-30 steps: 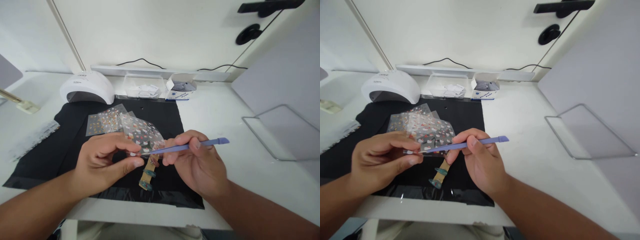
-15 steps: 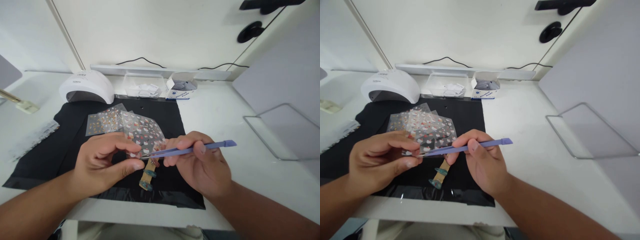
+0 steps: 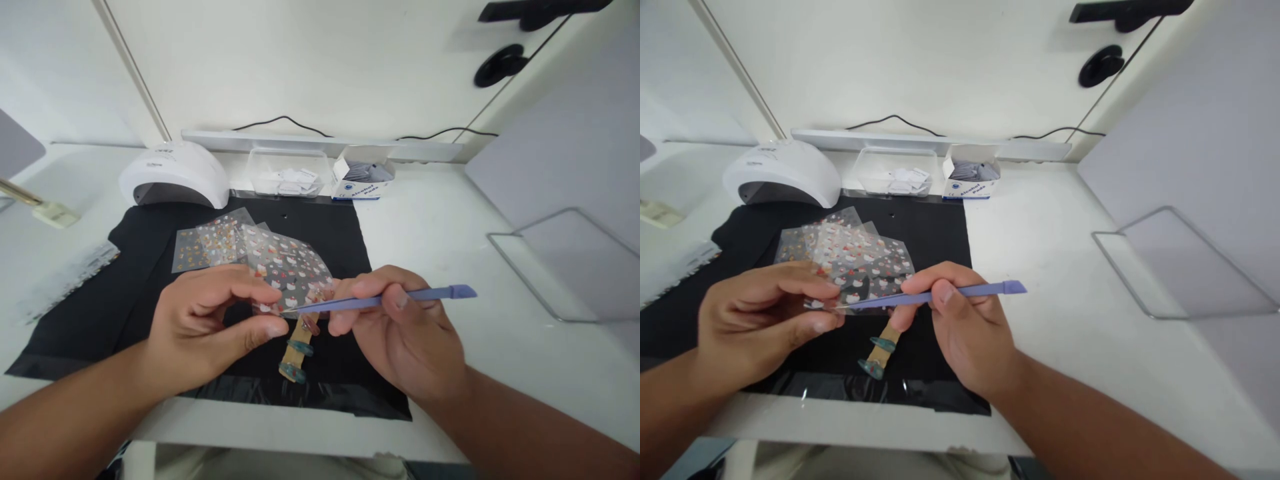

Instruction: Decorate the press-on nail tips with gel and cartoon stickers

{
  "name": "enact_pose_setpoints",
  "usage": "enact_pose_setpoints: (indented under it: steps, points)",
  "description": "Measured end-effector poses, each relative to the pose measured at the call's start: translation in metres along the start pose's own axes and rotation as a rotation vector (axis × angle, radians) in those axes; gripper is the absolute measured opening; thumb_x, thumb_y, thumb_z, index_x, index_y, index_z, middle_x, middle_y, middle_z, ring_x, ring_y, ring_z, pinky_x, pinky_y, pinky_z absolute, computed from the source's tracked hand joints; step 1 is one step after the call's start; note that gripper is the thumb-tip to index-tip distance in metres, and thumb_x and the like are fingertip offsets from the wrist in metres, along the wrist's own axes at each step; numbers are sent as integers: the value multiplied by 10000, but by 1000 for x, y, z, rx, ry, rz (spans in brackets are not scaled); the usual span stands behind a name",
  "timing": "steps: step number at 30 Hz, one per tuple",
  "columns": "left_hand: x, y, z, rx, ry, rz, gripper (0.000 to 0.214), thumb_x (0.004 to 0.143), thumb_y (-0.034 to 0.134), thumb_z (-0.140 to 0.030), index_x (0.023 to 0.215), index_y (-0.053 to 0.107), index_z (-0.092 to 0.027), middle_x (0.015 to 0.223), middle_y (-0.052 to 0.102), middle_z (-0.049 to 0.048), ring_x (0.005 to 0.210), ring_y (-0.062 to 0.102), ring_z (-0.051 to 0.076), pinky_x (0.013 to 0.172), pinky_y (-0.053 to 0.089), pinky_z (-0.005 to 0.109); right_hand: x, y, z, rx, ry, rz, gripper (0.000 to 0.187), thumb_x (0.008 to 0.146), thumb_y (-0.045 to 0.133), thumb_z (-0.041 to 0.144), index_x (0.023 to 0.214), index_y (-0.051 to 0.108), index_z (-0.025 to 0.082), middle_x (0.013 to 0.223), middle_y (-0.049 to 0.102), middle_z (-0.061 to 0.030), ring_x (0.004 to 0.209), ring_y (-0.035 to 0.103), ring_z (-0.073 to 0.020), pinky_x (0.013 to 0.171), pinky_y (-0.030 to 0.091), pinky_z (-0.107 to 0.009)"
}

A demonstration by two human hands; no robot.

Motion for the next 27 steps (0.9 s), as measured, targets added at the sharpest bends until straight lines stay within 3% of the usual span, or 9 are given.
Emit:
enact_pose_setpoints:
  steps: [6, 12, 19, 27]
  points:
    - [-4, -2, 4, -37, -37, -19, 305, 704, 826, -25, 897, 788, -259, 791, 781, -39, 714, 713, 105, 786, 590, 213, -1, 2, -1, 36, 22, -29, 227, 988, 575, 387, 985, 765, 262, 698, 770, -12, 652, 706, -156, 661, 578, -317]
    - [-6, -1, 5, -45, -51, -20, 319, 696, 817, -8, 893, 788, -258, 808, 783, -50, 730, 713, 88, 754, 574, 173, -2, 4, -4, 58, 57, -49, 206, 972, 600, 396, 980, 769, 278, 684, 769, 0, 678, 723, -154, 673, 577, -298]
    - [-3, 0, 4, -28, -20, -16, 259, 709, 816, -29, 858, 781, -237, 749, 768, -35, 670, 694, 102, 808, 588, 228, -1, 5, -5, 91, 93, -89, 199, 953, 624, 420, 955, 765, 279, 663, 771, 12, 626, 701, -130, 690, 580, -273]
    - [-4, 0, 3, -50, -27, -11, 264, 701, 823, -33, 861, 782, -239, 736, 762, -35, 652, 686, 97, 770, 586, 214, 2, 4, -4, 112, 82, -104, 195, 953, 624, 410, 931, 756, 268, 646, 762, 22, 602, 701, -131, 671, 590, -283]
Point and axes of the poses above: each hand's wrist, its own x-axis towards the middle knuckle, its own y-axis out of the palm, z = x × y, the point moved 2 cm from there along x, towards the middle knuckle
